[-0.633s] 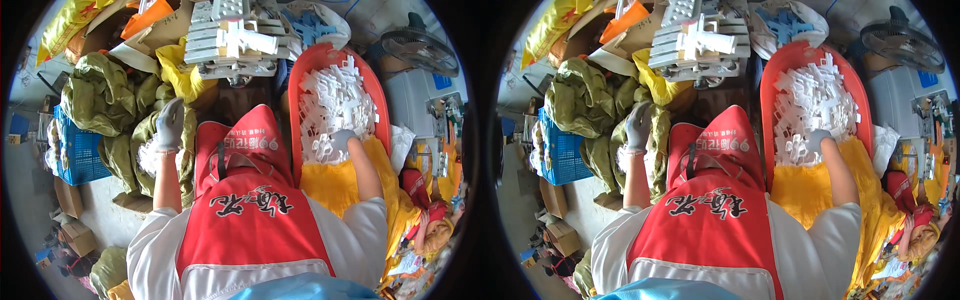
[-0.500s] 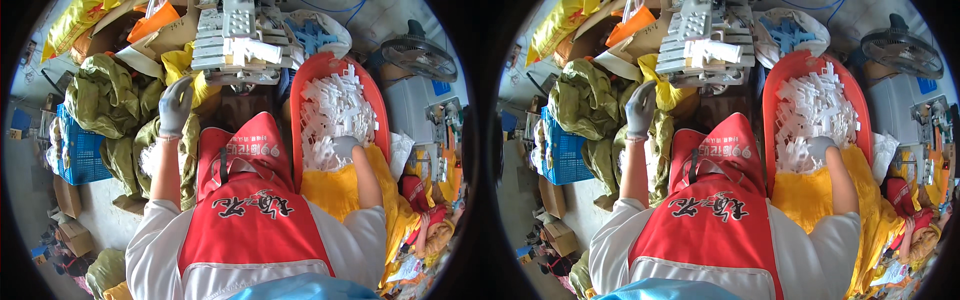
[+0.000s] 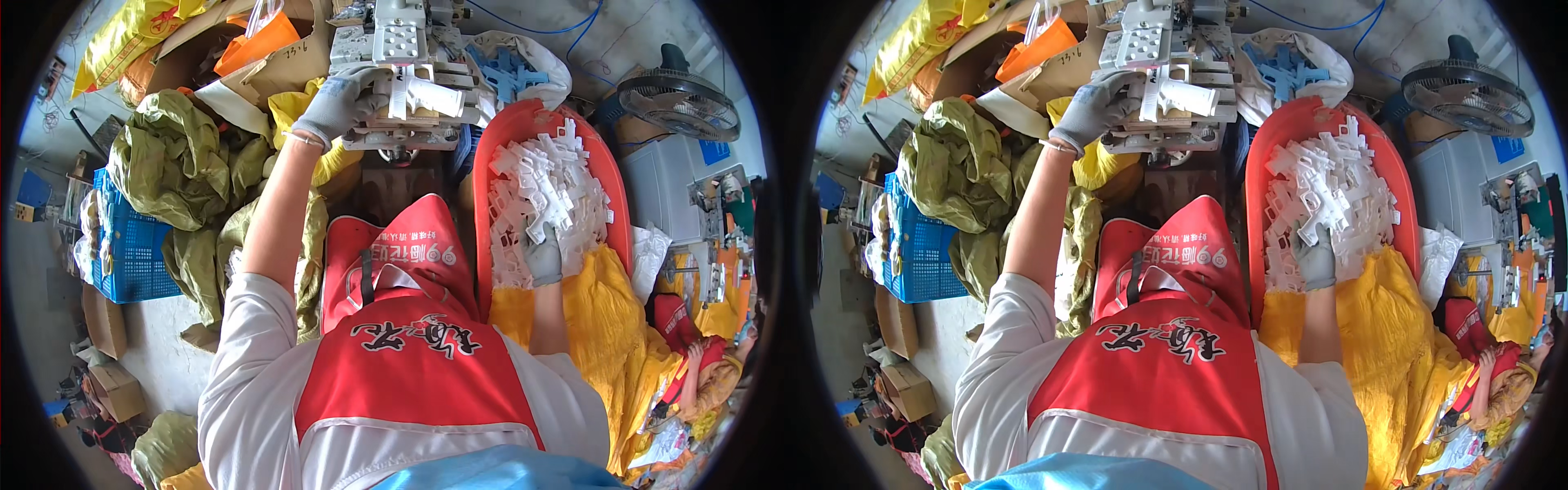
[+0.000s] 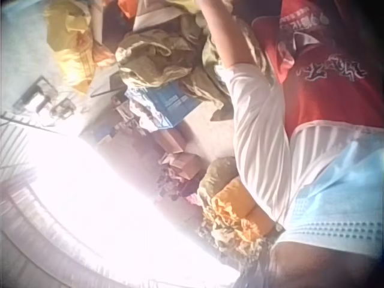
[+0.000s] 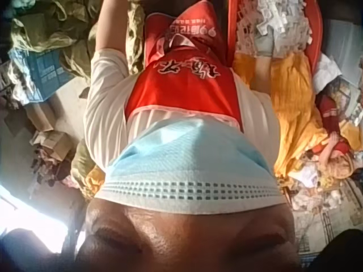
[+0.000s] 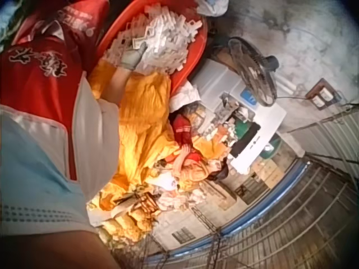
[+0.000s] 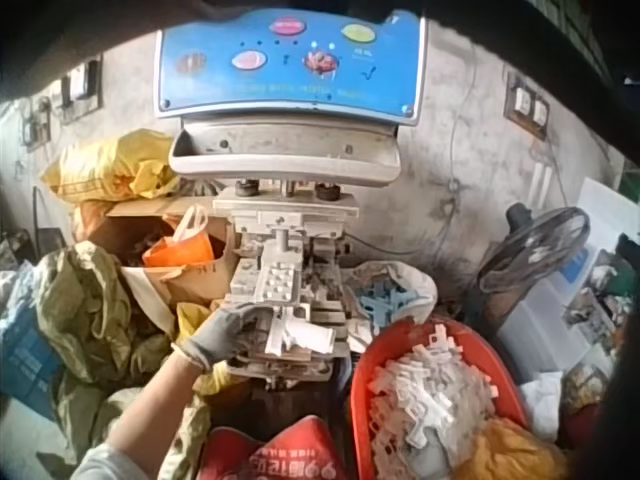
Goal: Assembling white plastic toy components using a pneumatic press machine at a manufacturing workbench.
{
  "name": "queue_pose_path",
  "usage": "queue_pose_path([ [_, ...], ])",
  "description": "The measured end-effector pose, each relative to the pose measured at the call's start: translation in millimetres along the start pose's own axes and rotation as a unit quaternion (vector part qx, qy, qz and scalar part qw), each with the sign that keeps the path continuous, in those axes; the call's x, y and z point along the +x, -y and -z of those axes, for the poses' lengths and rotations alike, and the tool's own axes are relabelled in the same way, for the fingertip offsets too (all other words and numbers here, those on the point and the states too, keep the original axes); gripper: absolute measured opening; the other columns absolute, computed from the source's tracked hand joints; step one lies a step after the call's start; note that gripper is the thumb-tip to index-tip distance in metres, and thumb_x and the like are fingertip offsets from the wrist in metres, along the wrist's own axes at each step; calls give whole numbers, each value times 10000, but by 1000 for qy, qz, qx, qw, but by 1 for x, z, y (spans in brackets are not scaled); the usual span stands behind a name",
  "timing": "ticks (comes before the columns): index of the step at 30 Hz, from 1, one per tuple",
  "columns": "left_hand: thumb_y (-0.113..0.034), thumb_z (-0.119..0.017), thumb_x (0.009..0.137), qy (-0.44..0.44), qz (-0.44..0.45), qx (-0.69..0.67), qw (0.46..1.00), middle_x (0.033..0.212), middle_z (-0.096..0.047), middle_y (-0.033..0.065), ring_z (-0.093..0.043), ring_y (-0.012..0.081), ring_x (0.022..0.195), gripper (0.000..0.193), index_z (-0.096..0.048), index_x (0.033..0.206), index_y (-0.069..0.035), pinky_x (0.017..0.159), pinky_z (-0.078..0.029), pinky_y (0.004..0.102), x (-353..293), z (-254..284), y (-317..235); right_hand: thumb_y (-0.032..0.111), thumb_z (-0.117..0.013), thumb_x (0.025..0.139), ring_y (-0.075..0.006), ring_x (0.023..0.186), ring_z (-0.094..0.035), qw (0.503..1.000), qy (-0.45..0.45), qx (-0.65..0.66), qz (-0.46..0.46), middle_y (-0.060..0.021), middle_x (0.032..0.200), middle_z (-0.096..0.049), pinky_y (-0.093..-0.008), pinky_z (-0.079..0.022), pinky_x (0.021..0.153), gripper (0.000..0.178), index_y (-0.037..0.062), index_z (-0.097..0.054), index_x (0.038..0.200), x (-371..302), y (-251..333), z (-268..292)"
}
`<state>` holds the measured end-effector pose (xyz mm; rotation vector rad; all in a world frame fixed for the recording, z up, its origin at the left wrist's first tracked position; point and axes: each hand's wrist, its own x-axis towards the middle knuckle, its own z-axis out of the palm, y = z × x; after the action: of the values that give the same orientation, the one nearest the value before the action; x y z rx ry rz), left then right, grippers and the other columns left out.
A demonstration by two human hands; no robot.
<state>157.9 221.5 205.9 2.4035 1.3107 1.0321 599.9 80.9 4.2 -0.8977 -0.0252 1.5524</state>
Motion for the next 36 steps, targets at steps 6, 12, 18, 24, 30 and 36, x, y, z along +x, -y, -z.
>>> queue_pose_path([
  [6,-96,-641,823,-11,-24,-24,999,1010,-647,130,-634,301,894,315,-593,1134,-68,783,-499,334,-1,-2,-5,503,-546,887,-151,785,-573,977,137,-83,138,-18,980,-605,-294,-474,670,514,125,-502,1232,-4,9,-68],
  [12,-165,-609,869,-59,75,-38,995,975,-657,150,-644,311,890,268,-612,1121,-75,747,-508,343,-6,-8,-8,349,-454,977,-184,1012,-564,910,265,-229,221,-70,1185,-548,-349,-484,866,432,83,-435,1316,4,24,-173],
  [18,-187,-638,843,-110,95,-83,986,933,-660,151,-633,326,871,228,-627,1038,-70,755,-495,372,1,-9,-11,306,-506,968,-104,952,-545,814,220,-377,382,-33,1134,-557,-261,-445,866,397,57,-486,1276,1,5,-257],
  [24,-179,-640,856,-217,113,-56,968,917,-667,122,-642,201,770,230,-636,1069,-94,720,-499,303,-19,5,4,202,-606,909,-181,968,-582,637,260,-465,557,-89,1148,-604,-283,-458,856,369,89,-541,1254,26,-22,-274],
  [30,-149,-649,873,-334,194,-17,922,949,-679,67,-611,98,810,229,-641,1085,-62,740,-481,235,-116,10,13,52,-641,770,-310,985,-556,395,291,-665,563,-104,1060,-563,-372,-465,877,485,196,-569,1227,2,-40,-307],
  [36,-13,-610,874,-329,279,-135,892,1100,-655,41,-594,103,1001,227,-629,1100,-31,880,-466,241,-188,10,22,271,-552,887,-340,1041,-538,251,287,-730,568,-128,1179,-525,-411,-422,921,405,231,-534,1290,19,-26,-305],
])
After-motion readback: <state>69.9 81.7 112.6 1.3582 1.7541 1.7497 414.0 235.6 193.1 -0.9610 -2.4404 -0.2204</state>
